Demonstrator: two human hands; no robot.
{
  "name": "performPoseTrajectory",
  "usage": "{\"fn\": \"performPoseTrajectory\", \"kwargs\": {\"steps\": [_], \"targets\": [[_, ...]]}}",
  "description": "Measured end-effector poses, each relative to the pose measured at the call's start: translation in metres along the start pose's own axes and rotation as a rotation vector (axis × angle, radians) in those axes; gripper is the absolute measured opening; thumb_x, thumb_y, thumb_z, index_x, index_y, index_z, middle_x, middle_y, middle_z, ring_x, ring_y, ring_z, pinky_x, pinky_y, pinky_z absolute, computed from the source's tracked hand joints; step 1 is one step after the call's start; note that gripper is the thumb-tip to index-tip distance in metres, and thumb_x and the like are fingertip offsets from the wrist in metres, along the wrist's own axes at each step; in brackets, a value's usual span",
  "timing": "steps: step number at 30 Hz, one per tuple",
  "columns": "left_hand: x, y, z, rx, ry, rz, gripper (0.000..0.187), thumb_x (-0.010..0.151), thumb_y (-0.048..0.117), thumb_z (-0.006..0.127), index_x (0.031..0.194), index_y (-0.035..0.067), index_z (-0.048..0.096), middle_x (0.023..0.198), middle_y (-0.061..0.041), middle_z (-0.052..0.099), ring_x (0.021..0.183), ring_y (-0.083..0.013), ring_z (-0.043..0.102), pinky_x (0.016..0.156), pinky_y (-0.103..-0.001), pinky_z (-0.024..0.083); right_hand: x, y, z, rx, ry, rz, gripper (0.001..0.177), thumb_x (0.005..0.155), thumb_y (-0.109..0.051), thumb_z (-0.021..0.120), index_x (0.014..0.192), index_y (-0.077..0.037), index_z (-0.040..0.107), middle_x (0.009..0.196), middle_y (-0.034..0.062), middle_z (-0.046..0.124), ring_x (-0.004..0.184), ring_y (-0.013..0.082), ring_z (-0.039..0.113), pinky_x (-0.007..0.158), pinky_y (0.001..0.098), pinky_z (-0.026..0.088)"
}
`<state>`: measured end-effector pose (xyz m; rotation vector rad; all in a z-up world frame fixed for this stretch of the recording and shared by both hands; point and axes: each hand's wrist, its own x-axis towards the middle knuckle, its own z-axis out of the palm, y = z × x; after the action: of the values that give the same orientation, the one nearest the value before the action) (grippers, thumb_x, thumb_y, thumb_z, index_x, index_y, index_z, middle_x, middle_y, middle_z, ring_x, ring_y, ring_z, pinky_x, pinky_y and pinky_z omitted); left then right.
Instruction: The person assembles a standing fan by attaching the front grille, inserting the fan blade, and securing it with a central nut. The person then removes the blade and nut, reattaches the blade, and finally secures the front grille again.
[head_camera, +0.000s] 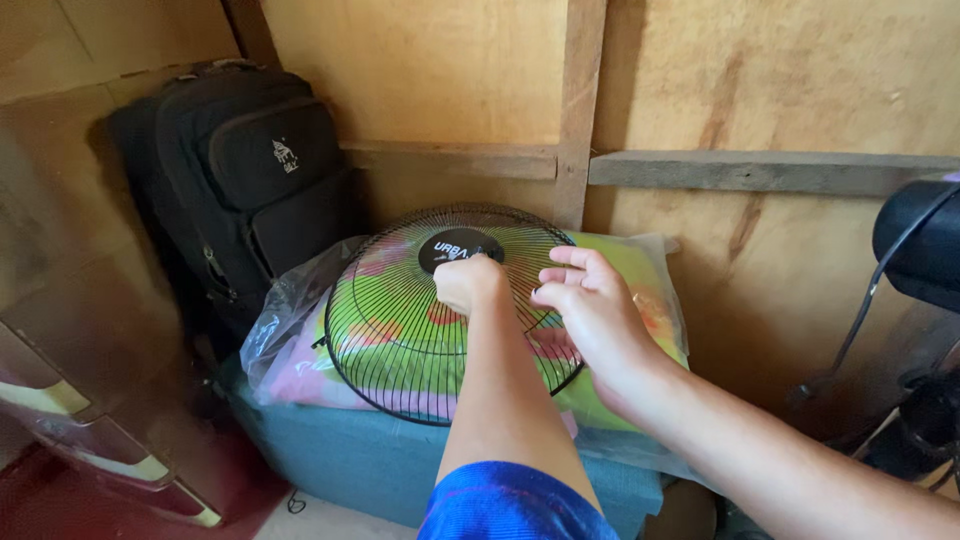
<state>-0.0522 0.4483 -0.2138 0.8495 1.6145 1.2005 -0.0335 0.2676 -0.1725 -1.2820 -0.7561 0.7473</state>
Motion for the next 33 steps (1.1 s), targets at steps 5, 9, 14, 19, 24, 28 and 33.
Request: {"fn": "performPoseTrajectory", "kwargs": {"steps": [5,9,14,19,24,28,33], "targets": [[0.002,0.007,-0.006,0.041,-0.13,-0.038,0.021,0.085,0.01,0.076,0.094,-0.008,0.075,0.084,-0.018,0.081,0.083,-0.027,0.079,0.078,-0.035,0.062,-0.008,-0.003,-0.002,-0.016,0.014,0.017,0.06,0.082,-0.005,0.06,0.141,-0.007,0.046,0.128,0.0091,0.056,0.102,0.0204,0.064,0.07,0.037,0.062],[-0.006,0.021,-0.02,-0.005,-0.157,-0.101,0.017,0.09,0.011,0.069,0.096,-0.003,0.076,0.086,-0.018,0.08,0.079,-0.0285,0.08,0.075,-0.038,0.062,-0.018,-0.021,-0.003,-0.055,0.028,0.0,0.06,0.082,-0.008,0.063,0.14,-0.008,0.047,0.128,0.0094,0.057,0.105,0.0194,0.063,0.072,0.0385,0.061],[-0.044,0.056,-0.032,0.017,-0.205,-0.026,0.027,0.089,0.02,0.069,0.099,-0.004,0.074,0.097,-0.021,0.075,0.081,-0.0342,0.078,0.077,-0.042,0.062,-0.039,-0.068,-0.01,-0.057,0.037,-0.126,0.061,0.08,-0.007,0.063,0.139,-0.01,0.048,0.126,0.01,0.059,0.105,0.0194,0.062,0.074,0.0366,0.058],[-0.125,0.097,-0.023,0.037,-0.328,0.257,0.033,0.085,0.025,0.063,0.1,-0.002,0.076,0.103,-0.027,0.075,0.092,-0.0398,0.075,0.084,-0.046,0.06,-0.085,-0.135,-0.039,-0.118,0.0,-0.44,0.057,0.084,-0.006,0.062,0.14,-0.007,0.049,0.127,0.0095,0.06,0.101,0.0168,0.062,0.078,0.031,0.055],[-0.231,0.14,-0.031,-0.122,-0.415,0.549,0.031,0.079,0.024,0.065,0.102,0.007,0.078,0.104,-0.022,0.074,0.101,-0.0359,0.071,0.09,-0.044,0.054,-0.142,-0.202,-0.097,-0.123,0.091,-0.701,0.048,0.088,0.0,0.062,0.134,-0.004,0.052,0.126,0.009,0.059,0.1,0.0129,0.061,0.078,0.0301,0.054],[-0.318,0.152,-0.043,-0.253,-0.477,0.726,0.025,0.082,0.023,0.064,0.095,0.006,0.076,0.095,-0.017,0.076,0.092,-0.0325,0.075,0.086,-0.043,0.057,-0.181,-0.226,-0.176,-0.175,0.257,-0.776,0.041,0.09,0.0,0.059,0.129,-0.006,0.053,0.122,0.005,0.059,0.1,0.0107,0.061,0.077,0.0293,0.054],[-0.413,0.148,-0.048,-0.213,-0.502,0.946,0.019,0.087,0.022,0.062,0.09,0.007,0.075,0.091,-0.015,0.076,0.09,-0.034,0.073,0.083,-0.047,0.056,-0.178,-0.238,-0.281,-0.263,0.429,-0.663,0.033,0.088,0.002,0.058,0.12,-0.005,0.059,0.11,0.0043,0.065,0.097,0.0126,0.063,0.075,0.0311,0.054]]}}
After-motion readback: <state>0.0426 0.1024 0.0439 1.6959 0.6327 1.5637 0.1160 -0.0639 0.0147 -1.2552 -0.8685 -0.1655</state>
